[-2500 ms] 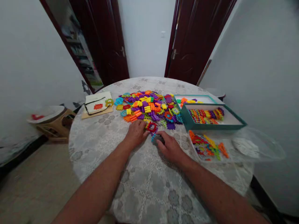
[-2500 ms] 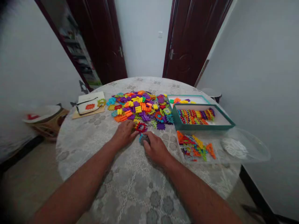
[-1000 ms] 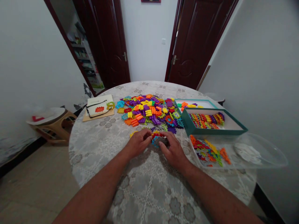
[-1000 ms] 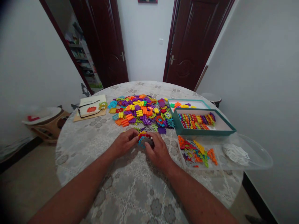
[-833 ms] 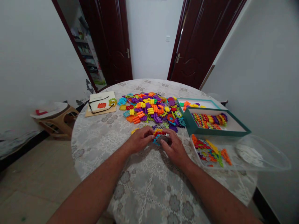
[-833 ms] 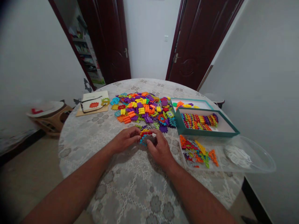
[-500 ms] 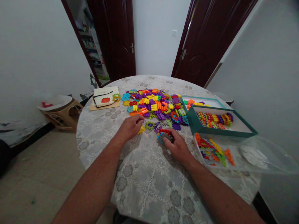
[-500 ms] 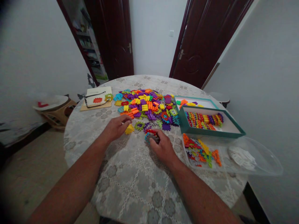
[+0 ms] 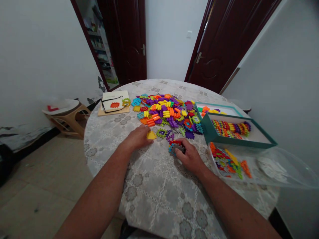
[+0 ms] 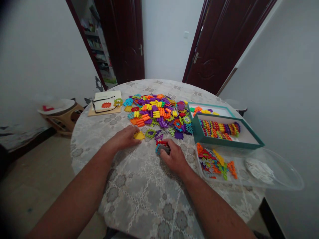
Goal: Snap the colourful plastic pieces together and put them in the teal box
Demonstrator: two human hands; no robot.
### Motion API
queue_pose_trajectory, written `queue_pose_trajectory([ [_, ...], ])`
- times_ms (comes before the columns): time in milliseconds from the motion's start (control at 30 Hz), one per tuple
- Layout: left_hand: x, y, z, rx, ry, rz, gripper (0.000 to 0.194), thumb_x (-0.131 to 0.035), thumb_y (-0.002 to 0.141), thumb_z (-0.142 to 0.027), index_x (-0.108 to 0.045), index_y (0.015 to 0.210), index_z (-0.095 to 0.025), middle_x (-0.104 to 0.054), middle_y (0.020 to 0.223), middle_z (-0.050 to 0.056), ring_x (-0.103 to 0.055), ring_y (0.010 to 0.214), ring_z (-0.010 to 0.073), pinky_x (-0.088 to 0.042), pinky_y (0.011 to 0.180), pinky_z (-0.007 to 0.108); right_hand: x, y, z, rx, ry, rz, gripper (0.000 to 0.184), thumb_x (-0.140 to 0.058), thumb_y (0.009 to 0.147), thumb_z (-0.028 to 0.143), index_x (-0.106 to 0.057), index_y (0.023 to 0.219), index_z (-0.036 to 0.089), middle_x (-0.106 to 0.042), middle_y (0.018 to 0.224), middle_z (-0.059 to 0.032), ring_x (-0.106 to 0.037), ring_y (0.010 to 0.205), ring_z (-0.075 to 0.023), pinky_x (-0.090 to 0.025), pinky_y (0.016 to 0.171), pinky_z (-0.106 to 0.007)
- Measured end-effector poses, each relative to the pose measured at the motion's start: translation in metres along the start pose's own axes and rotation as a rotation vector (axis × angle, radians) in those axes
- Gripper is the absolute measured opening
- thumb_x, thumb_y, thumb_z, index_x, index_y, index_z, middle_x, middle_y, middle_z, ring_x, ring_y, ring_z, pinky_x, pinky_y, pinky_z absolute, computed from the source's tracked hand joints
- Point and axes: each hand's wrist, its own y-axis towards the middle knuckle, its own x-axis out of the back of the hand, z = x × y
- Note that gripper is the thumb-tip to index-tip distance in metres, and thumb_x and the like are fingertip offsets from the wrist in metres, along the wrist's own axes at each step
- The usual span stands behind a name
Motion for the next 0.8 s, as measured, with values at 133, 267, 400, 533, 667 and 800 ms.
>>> queue_pose_trajectory([
  [133, 0.002, -0.001, -0.005, -0.062, -0.134, -0.121, 0.034, -0.081, 0.080, -0.035, -0.063, 0.107, -0.026, -0.071, 0.106, 0.009, -0.068, 0.092, 0.0279, -0.053, 0.075, 0.037, -0.001, 0.000, -0.004, -0.031, 0.110, -0.005, 0.032, -0.063, 0.088, 0.031, -0.068, 0.119, 0.023, -0.074, 0.098, -0.0012, -0.066, 0.086, -0.0218, -0.050, 0.077, -0.032],
  [267, 0.009, -0.005, -0.030, -0.157, -0.306, -0.108, 0.048, -0.078, 0.085, -0.035, -0.057, 0.127, -0.027, -0.072, 0.106, 0.007, -0.069, 0.086, 0.0243, -0.054, 0.075, 0.036, -0.005, 0.001, -0.006, -0.147, 0.362, -0.015, 0.037, -0.064, 0.088, 0.039, -0.063, 0.121, 0.023, -0.069, 0.089, 0.0009, -0.060, 0.070, -0.0181, -0.049, 0.062, -0.029],
  [400, 0.000, -0.009, -0.056, -0.298, -0.319, -0.095, 0.055, -0.075, 0.086, -0.029, -0.052, 0.136, -0.025, -0.071, 0.124, 0.012, -0.072, 0.101, 0.0272, -0.058, 0.085, 0.040, -0.008, 0.001, -0.002, -0.190, 0.540, -0.042, 0.039, -0.064, 0.087, 0.042, -0.059, 0.121, 0.024, -0.068, 0.090, 0.0007, -0.060, 0.067, -0.0173, -0.051, 0.058, -0.028],
  [533, -0.016, -0.009, -0.068, -0.404, -0.243, -0.114, 0.062, -0.078, 0.083, -0.025, -0.052, 0.139, -0.025, -0.067, 0.139, 0.015, -0.068, 0.124, 0.0339, -0.056, 0.102, 0.049, -0.008, 0.002, 0.001, -0.179, 0.496, -0.056, 0.035, -0.064, 0.086, 0.041, -0.061, 0.117, 0.025, -0.068, 0.089, 0.0006, -0.060, 0.069, -0.0175, -0.052, 0.059, -0.027],
  [667, -0.021, -0.008, -0.069, -0.439, -0.185, -0.089, 0.064, -0.084, 0.085, -0.037, -0.053, 0.140, -0.026, -0.068, 0.138, 0.015, -0.066, 0.126, 0.0349, -0.054, 0.106, 0.053, -0.009, 0.004, -0.001, -0.198, 0.539, -0.050, 0.037, -0.065, 0.086, 0.043, -0.060, 0.118, 0.025, -0.067, 0.090, 0.0009, -0.061, 0.069, -0.0175, -0.051, 0.056, -0.027],
  [800, -0.014, -0.005, -0.061, -0.503, -0.170, -0.136, 0.069, -0.081, 0.090, -0.043, -0.048, 0.148, -0.028, -0.065, 0.143, 0.015, -0.062, 0.131, 0.0335, -0.049, 0.113, 0.054, -0.008, 0.006, -0.002, -0.200, 0.474, -0.112, 0.041, -0.065, 0.085, 0.042, -0.062, 0.121, 0.023, -0.070, 0.095, -0.0018, -0.064, 0.076, -0.0191, -0.053, 0.061, -0.028],
])
